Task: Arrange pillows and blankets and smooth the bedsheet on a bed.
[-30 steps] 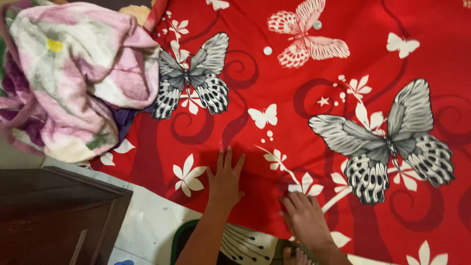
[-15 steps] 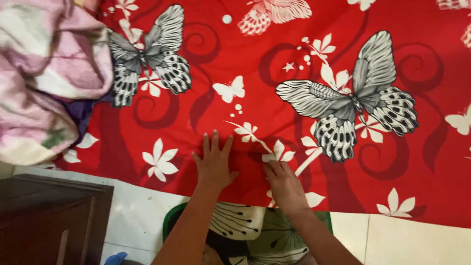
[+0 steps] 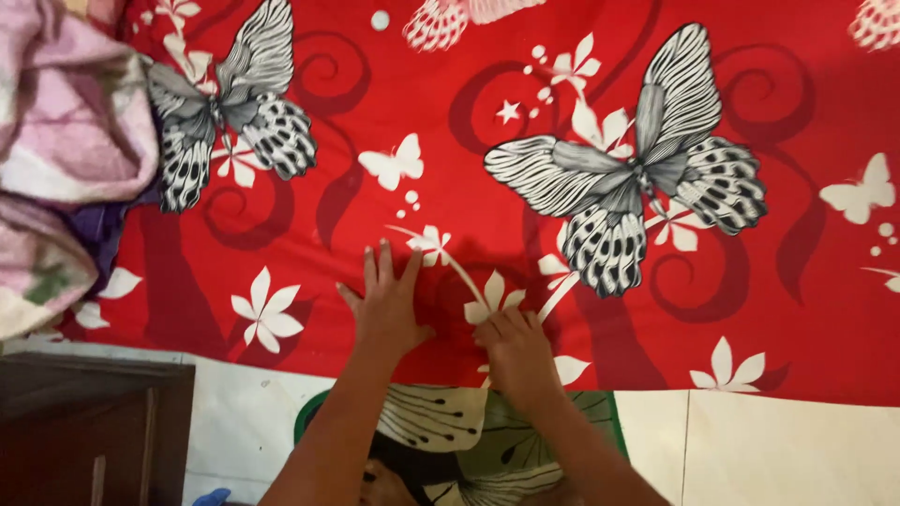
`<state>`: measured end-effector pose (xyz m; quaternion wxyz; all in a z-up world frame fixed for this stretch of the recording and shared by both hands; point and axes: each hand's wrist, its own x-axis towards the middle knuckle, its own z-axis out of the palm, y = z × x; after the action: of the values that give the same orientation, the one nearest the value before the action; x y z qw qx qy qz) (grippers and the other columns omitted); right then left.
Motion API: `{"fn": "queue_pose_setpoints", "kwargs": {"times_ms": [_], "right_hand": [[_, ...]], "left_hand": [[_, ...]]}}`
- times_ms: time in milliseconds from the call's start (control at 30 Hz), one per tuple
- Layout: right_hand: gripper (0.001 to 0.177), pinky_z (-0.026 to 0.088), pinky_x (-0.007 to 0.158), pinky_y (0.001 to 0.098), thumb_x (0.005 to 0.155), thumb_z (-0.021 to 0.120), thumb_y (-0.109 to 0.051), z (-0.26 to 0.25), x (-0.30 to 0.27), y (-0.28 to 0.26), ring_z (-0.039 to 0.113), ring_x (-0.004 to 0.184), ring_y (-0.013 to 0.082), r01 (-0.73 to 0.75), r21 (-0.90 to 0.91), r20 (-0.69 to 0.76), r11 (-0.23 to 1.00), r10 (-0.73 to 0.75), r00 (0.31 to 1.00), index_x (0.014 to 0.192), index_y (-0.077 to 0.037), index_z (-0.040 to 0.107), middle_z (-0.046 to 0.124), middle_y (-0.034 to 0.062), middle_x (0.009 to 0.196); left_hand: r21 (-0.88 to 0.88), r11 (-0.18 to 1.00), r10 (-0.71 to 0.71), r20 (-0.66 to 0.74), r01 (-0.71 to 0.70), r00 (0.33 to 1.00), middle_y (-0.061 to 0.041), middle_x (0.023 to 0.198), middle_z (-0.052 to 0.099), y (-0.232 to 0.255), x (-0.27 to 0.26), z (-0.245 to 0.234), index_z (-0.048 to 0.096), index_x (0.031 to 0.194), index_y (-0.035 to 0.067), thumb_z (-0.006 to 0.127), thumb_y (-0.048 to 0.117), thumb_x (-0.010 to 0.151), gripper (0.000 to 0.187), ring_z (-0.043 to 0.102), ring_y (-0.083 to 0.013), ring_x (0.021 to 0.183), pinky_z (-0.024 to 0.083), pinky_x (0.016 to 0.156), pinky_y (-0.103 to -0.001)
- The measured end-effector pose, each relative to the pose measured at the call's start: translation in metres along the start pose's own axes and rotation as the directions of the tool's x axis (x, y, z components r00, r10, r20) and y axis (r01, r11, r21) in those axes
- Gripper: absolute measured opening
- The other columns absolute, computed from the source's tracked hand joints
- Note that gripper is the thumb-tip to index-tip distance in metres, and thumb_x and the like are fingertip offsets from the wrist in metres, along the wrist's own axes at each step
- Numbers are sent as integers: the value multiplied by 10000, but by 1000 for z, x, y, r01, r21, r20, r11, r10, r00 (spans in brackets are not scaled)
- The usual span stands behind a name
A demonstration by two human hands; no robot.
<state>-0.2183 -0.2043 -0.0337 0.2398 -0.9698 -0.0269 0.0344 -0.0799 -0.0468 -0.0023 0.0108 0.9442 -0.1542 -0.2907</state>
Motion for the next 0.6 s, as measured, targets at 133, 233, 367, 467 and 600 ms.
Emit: {"fn": "queue_pose_setpoints", "kwargs": {"times_ms": [133, 233, 367, 467, 600], "right_hand": [[155, 452, 884, 432, 856, 719, -87, -10, -10, 9, 589, 1023, 279, -29, 147, -127, 989, 48, 991, 1008, -86, 691, 664, 59, 1023], [243, 490, 885, 421, 900, 649, -96, -42, -21, 32, 616, 1008, 290, -238, 297, -53, 925, 265, 963, 1141, -87, 677, 664, 84, 1086], [481, 451, 870, 481, 892, 702, -326, -48, -59, 98, 583, 1074, 321, -499, -116, -158, 859, 480, 863, 1313, -129, 581, 631, 91, 1218], [635, 427, 880, 526, 822, 748, -457, -74, -80, 130, 570, 1129, 355, -633, -255, -342, 731, 544, 766, 1343, -135, 578, 612, 113, 1299], [630, 403, 897, 544, 804, 771, -480, -74, -108, 162, 559, 1153, 365, -714, -268, -512, 647, 533, 674, 1330, -162, 636, 621, 115, 1336]], "left_hand": [[46, 999, 16, 57, -18, 998, -58, 1685, 91, 15, -1, -12, 236, 1583, 323, 1010, 443, 509, 1329, 43, -336, 1571, 184, 1086, -841], [61, 996, 53, 91, -59, 994, -41, 1690, 87, 38, -1, -20, 241, 1579, 326, 967, 569, 512, 1313, 35, -324, 1572, 140, 1082, -862], [37, 990, 130, 88, -134, 988, -80, 1687, 39, 69, 8, -5, 289, 1588, 367, 864, 706, 610, 1184, -1, -304, 1565, 71, 1067, -877], [5, 982, 187, 53, -188, 981, -102, 1668, 90, 95, 11, 17, 309, 1569, 350, 826, 614, 718, 1030, 43, -354, 1537, 95, 1066, -865], [16, 978, 208, 41, -209, 977, -91, 1668, 132, 128, 16, 30, 372, 1543, 347, 759, 535, 816, 845, 74, -337, 1551, 130, 1082, -840]]}}
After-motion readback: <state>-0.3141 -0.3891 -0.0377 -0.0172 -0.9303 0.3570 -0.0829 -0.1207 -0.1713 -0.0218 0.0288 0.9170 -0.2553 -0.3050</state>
